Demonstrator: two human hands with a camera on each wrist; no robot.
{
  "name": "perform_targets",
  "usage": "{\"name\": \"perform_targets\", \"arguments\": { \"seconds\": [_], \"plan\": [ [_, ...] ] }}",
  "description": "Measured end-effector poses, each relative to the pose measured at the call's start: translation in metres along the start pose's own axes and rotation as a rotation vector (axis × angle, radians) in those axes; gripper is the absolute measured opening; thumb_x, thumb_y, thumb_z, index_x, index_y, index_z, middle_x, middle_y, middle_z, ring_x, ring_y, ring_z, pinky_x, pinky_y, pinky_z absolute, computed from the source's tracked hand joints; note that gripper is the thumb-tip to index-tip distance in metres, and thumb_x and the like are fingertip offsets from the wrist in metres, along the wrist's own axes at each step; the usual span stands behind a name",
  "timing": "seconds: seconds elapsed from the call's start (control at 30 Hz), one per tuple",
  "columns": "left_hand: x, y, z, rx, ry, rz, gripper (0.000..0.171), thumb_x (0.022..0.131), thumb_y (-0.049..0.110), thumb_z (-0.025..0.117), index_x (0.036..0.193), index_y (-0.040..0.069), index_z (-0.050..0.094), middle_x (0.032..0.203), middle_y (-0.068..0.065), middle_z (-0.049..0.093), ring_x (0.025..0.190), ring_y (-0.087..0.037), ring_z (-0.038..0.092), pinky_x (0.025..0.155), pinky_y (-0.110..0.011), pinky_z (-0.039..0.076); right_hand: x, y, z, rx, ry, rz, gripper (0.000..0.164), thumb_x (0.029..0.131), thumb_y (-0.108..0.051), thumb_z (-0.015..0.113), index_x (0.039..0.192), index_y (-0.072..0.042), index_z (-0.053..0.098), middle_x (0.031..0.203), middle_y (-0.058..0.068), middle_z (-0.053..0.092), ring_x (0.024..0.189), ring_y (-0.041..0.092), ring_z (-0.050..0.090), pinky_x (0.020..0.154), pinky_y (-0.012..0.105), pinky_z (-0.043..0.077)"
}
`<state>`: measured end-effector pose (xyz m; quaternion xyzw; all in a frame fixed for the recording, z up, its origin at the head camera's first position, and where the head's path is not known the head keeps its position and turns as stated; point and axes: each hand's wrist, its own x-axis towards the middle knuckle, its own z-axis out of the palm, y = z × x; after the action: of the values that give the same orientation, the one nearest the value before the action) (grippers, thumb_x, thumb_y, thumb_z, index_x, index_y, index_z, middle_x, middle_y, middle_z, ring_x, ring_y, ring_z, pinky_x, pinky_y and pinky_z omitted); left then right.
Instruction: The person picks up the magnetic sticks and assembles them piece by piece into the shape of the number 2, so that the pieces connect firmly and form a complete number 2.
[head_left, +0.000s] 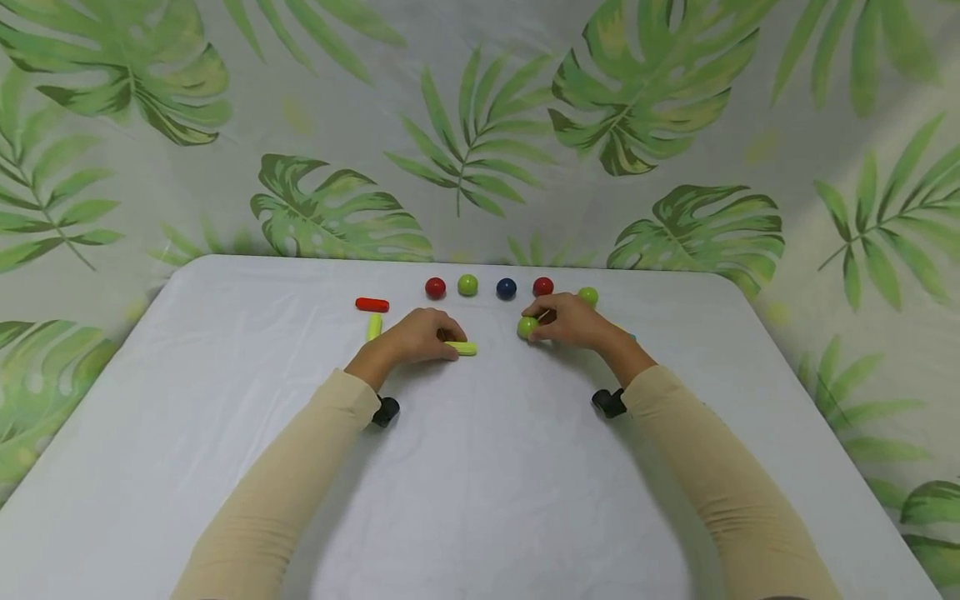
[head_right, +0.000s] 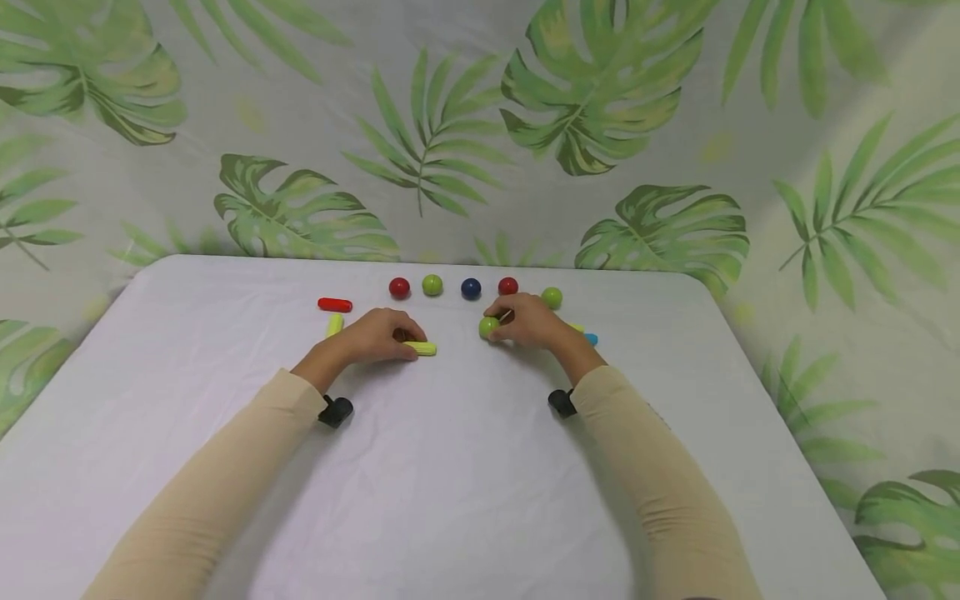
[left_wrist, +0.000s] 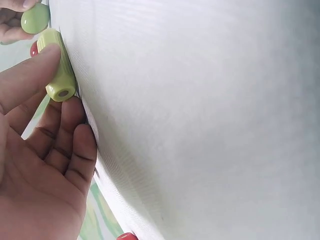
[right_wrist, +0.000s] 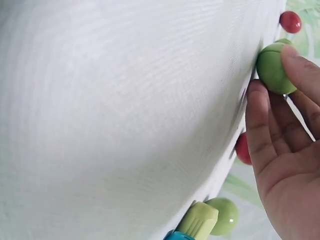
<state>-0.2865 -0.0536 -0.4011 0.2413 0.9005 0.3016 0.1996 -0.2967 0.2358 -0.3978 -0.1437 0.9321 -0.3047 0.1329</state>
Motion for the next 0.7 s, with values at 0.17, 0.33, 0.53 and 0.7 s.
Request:
{"name": "perform_targets", "arguments": {
  "seconds": [0.17,0.33,0.53,0.7],
  "plan": [
    [-0.0005,0.0021,0.0,-0.003,-0.006,-0.01,0.025,0.09,0.016,0.072,0.115,0.013,0.073,0.115,-0.006,0.068,0.103,-0.023,0.057,0.097,-0.035,0.05,-0.0011,0.0001,0.0004,0.009,-0.003,-0.003,0.038,0.086,-0.013,0.077,0.122,-0.006,0.067,0.121,0.011,0.068,0.112,0.028,0.063,0.098,0.041,0.053],
    [0.0015,0.0028,0.0016,0.018,0.008,-0.006,0.026,0.09,0.016,0.072,0.115,0.012,0.073,0.113,-0.007,0.068,0.102,-0.022,0.058,0.095,-0.035,0.05,-0.0019,0.0002,0.0017,0.02,-0.006,0.002,0.038,0.086,-0.012,0.076,0.122,-0.006,0.067,0.122,0.012,0.068,0.112,0.028,0.062,0.098,0.04,0.053],
    [0.0024,0.0025,0.0032,0.034,0.041,-0.005,0.027,0.09,0.016,0.072,0.116,0.012,0.074,0.114,-0.006,0.069,0.102,-0.022,0.059,0.095,-0.035,0.051,-0.0019,-0.0026,0.0018,0.02,-0.004,-0.003,0.037,0.086,-0.012,0.077,0.121,-0.006,0.067,0.121,0.011,0.068,0.11,0.027,0.062,0.098,0.04,0.052],
    [0.0026,0.0032,0.0028,0.023,0.051,-0.005,0.027,0.09,0.016,0.072,0.116,0.012,0.074,0.115,-0.007,0.069,0.103,-0.022,0.06,0.096,-0.036,0.051,-0.0028,-0.0039,0.0004,0.018,0.003,-0.007,0.037,0.086,-0.012,0.077,0.12,-0.005,0.067,0.121,0.012,0.068,0.111,0.027,0.062,0.099,0.04,0.052]
  ]
}}
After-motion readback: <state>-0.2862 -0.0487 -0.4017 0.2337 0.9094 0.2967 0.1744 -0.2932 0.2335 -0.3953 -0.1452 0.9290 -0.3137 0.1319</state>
